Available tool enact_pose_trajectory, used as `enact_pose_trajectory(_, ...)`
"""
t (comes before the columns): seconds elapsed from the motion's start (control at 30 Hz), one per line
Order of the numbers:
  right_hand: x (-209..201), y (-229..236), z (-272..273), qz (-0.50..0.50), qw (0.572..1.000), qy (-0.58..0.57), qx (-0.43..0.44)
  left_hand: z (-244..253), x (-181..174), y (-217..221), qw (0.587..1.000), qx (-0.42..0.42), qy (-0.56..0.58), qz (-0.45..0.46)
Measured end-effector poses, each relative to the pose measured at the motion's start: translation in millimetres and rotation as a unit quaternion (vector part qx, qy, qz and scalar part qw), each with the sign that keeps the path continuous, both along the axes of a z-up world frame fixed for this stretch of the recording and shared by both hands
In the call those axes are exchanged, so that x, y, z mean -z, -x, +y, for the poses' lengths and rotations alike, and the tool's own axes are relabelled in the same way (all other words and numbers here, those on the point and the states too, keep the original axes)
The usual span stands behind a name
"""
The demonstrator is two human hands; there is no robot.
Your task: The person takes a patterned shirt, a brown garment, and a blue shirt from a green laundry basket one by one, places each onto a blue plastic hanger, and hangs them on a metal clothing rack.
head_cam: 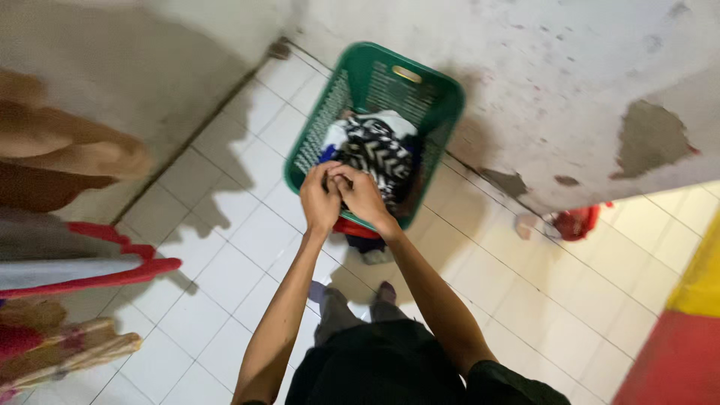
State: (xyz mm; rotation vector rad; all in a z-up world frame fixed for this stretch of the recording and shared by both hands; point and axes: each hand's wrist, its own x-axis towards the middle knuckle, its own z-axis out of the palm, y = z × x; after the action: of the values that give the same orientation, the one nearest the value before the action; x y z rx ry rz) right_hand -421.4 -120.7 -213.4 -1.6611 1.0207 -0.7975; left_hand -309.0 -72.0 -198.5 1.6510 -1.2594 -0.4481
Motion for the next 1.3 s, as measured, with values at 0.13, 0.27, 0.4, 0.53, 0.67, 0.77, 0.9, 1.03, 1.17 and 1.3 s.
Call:
enact_pose_trajectory(0.13, 17.6, 69.5, -3.9, 0.086, 0.994, 0.032, 0.052, -17.7, 16.4, 67.7, 0.998, 0.034, -0.055, 0.026)
enact_pose_trajectory(0.27, 1.0, 111.4, -26.1, 0.089, 0.993, 0.014, 0.078, -46.4, 10.9, 103.1, 0.997, 0.073, -0.02, 0.032)
enact_pose_trajectory(0.4, -39.8, 123.4, -58.2, 0.057, 0.993, 0.016, 0.103, -85.6, -27.4, 111.7, 0.993, 0.111, -0.001, 0.033)
enact_pose_trajectory(0.53, -86.5, 116.0, -96.8, 0.024, 0.983, 0.097, 0.156, -129.9, -75.9, 108.6, 0.994, 0.096, 0.042, -0.009)
enact_pose_trajectory(0.67, -141.0, 101.0, -137.3, -0.007, 0.963, 0.207, 0.17, -172.5, -123.3, 95.7, 0.986, 0.098, 0.136, -0.014)
enact_pose_trajectory(0.77, -188.1, 86.4, -156.5, -0.004, 0.955, 0.24, 0.174, -197.2, -167.0, 82.7, 0.98, 0.084, 0.177, 0.023)
enact_pose_trajectory(0.9, -245.1, 67.0, -194.8, -0.027, 0.914, 0.34, 0.221, -228.6, -227.0, 65.5, 0.977, 0.077, 0.191, 0.063)
enact_pose_trajectory(1.03, -300.0, 53.5, -222.7, -0.031, 0.862, 0.446, 0.238, -261.0, -275.4, 45.8, 0.961, 0.093, 0.258, 0.046)
enact_pose_trajectory(1.17, -348.5, 42.7, -235.3, -0.024, 0.802, 0.525, 0.285, -289.1, -308.7, 33.4, 0.946, 0.095, 0.308, 0.024)
enact_pose_trajectory(1.3, -382.0, 36.4, -248.6, 0.028, 0.738, 0.589, 0.328, -309.5, -334.7, 27.5, 0.959, 0.068, 0.272, 0.042)
